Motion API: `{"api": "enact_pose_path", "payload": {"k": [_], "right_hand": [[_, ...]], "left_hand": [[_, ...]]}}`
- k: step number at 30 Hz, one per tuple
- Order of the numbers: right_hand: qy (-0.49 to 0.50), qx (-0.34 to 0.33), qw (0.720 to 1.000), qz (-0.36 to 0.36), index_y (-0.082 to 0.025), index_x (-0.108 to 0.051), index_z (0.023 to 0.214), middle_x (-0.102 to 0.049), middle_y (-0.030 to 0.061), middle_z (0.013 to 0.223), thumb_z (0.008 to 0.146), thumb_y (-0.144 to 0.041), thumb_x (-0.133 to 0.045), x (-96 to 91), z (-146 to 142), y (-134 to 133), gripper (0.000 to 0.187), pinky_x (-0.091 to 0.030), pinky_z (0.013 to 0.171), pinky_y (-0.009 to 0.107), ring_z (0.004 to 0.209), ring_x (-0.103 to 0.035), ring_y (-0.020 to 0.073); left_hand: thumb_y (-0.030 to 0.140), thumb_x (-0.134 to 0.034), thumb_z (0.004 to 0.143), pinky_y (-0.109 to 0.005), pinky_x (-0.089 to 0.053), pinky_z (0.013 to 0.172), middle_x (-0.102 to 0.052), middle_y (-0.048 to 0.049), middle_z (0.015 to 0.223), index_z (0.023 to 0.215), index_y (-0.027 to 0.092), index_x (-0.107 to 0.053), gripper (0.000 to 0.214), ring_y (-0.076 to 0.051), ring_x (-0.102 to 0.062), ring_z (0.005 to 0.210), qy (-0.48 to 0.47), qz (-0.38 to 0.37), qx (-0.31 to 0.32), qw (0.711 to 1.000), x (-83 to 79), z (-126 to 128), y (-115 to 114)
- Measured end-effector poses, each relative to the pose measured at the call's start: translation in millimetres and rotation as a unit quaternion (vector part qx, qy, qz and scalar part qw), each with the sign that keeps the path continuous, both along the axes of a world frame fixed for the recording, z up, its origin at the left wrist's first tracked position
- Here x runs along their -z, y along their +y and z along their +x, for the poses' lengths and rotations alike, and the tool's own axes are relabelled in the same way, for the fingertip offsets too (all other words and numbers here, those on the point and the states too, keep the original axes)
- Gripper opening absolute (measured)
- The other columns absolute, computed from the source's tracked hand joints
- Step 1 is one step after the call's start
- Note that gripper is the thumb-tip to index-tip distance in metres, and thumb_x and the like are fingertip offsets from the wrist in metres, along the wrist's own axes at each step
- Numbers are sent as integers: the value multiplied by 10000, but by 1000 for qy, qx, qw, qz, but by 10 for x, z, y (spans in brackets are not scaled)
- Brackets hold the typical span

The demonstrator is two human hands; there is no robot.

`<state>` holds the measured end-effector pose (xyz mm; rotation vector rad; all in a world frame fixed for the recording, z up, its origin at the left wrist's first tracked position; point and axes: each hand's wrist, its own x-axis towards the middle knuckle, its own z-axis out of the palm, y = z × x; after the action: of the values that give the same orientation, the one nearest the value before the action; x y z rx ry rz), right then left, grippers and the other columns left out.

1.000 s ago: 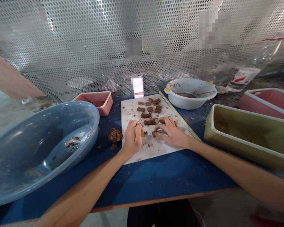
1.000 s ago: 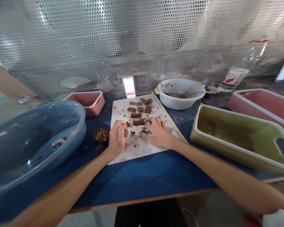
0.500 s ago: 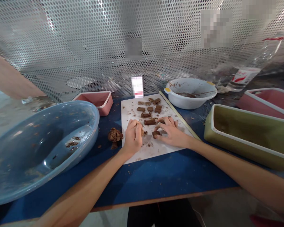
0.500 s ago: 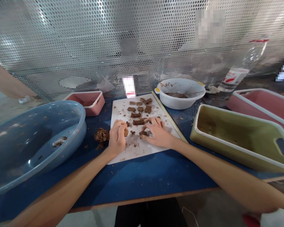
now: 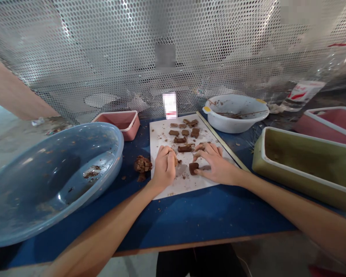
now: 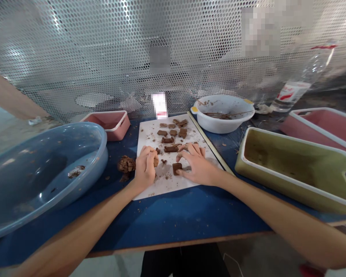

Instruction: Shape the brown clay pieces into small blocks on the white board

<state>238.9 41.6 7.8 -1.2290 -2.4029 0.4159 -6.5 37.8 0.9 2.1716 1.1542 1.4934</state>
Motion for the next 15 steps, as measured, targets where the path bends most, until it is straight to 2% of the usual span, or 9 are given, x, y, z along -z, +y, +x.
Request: {"api": "enact_pose_path", "payload": {"k": [8,11,15], "right_hand": [[-4,-2,999,32,-305,-750,1045,-586,88,1426,993,-411,-693,81,35,69,131,-376,1150,656,1399,-483,376],[-7,-1,999,35,-298,-754,1000,-601,84,1404,993,-383,-694,83,19,70,104,-385,1143,640,1385,-494,368],[-11,5,999,37,-287,-748,1003,-598,92,1399,988,-358,-684,89,4,59,97,-408,1106,618,1371,-508,368]], "left_hand": [[212,-316,1154,-424,-472,824,-547,-50,767,661,239,-399,501,-225,-528,841,30,-5,-5,1000,28,-19,26],[185,-335,1135,-438,-490,849,-571,-63,807,665,232,-447,485,-235,-535,866,138,24,-19,990,17,-29,17],[228,-429,1120,-481,-513,907,-608,-107,918,743,195,-624,425,-280,-540,958,303,65,-37,950,-31,5,-57]]}}
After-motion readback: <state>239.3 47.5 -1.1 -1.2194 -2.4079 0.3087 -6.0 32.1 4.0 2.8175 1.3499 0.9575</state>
